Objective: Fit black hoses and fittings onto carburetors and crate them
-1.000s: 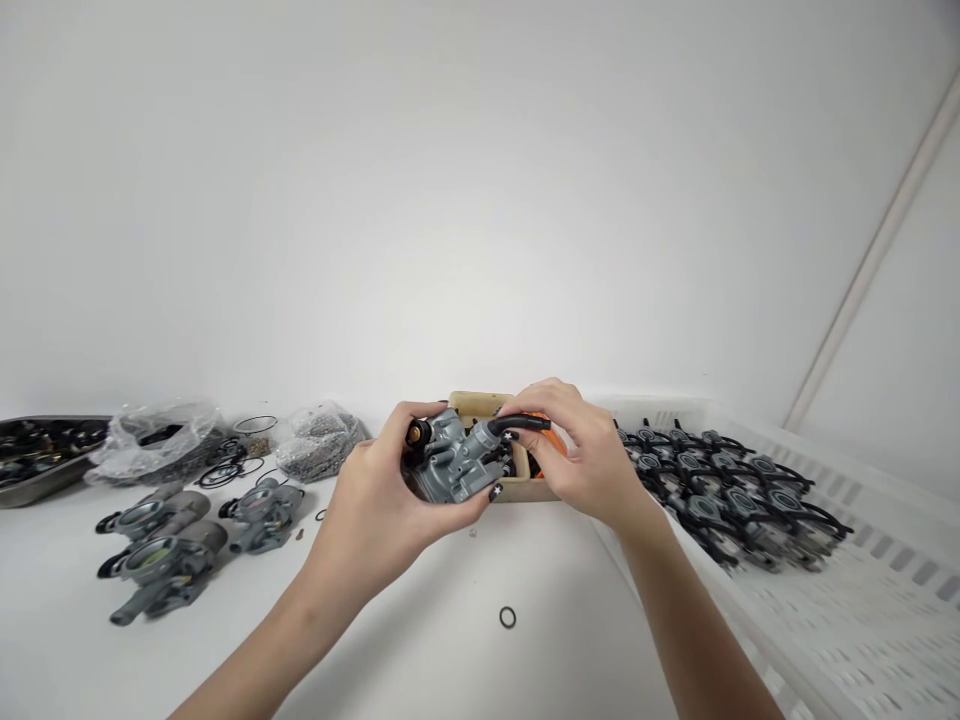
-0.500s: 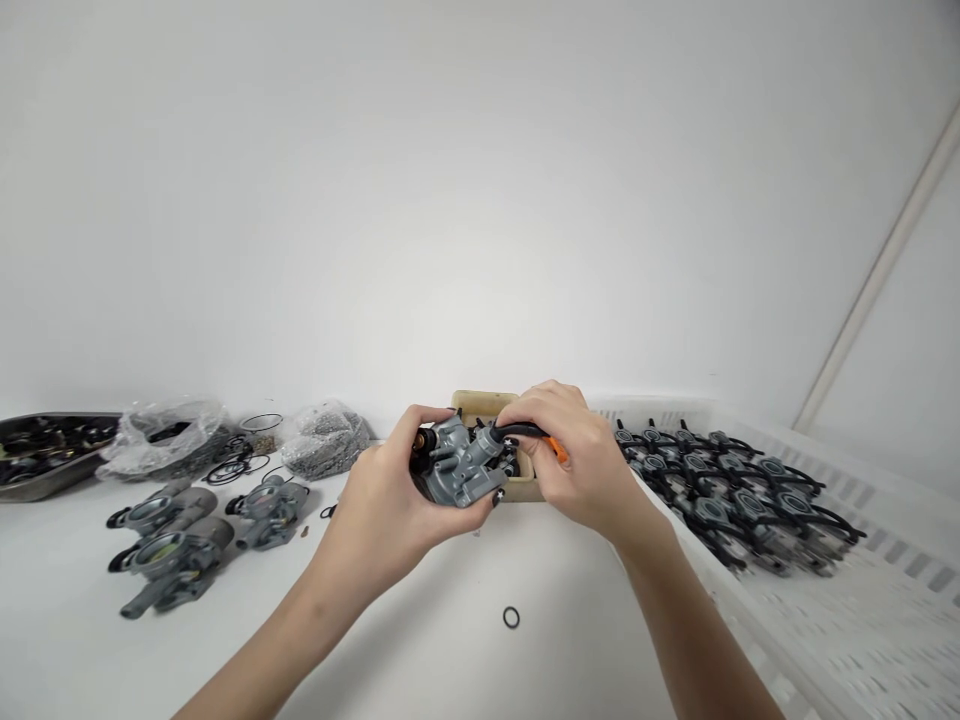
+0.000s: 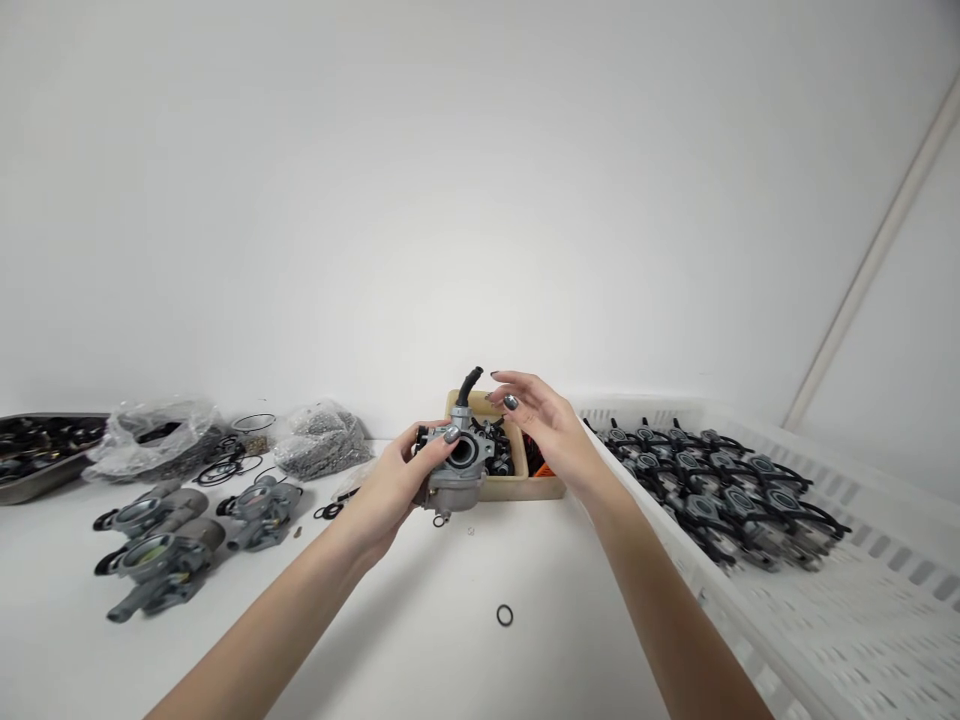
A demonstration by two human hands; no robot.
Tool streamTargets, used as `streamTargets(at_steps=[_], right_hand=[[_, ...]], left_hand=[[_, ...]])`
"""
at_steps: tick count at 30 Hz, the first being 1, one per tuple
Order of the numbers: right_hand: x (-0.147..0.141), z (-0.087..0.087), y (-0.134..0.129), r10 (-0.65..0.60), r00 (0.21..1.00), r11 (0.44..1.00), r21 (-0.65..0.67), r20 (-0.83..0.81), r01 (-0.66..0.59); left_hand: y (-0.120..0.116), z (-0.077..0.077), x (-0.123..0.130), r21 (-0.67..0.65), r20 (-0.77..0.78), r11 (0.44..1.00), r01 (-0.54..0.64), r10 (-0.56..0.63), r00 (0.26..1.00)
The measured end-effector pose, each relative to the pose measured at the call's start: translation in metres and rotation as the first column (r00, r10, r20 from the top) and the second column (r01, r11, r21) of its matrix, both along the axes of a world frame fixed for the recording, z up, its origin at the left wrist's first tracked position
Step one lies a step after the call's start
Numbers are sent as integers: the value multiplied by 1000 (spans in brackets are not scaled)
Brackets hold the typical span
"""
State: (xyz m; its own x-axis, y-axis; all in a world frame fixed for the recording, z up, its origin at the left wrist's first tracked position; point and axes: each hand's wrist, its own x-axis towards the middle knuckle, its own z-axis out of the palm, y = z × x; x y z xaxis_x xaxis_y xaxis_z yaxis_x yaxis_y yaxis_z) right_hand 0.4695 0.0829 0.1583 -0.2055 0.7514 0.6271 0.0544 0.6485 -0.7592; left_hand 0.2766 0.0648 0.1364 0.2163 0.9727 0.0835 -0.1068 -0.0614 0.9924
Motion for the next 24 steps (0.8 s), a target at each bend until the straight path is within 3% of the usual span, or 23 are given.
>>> streamTargets(at_steps=[7, 14, 24], right_hand=[[-7, -2, -1, 152, 988, 987, -55, -25, -154], [-3, -4, 0, 282, 952, 959, -4, -122, -285], [-21, 4, -20, 194, 971, 975, 140, -140, -175]], left_hand=[[-9, 3, 1, 14, -44, 994, 110, -110, 993], [-20, 4, 4, 33, -1, 964, 264, -264, 964], [-28, 11, 1, 94, -10, 958, 271, -271, 963]])
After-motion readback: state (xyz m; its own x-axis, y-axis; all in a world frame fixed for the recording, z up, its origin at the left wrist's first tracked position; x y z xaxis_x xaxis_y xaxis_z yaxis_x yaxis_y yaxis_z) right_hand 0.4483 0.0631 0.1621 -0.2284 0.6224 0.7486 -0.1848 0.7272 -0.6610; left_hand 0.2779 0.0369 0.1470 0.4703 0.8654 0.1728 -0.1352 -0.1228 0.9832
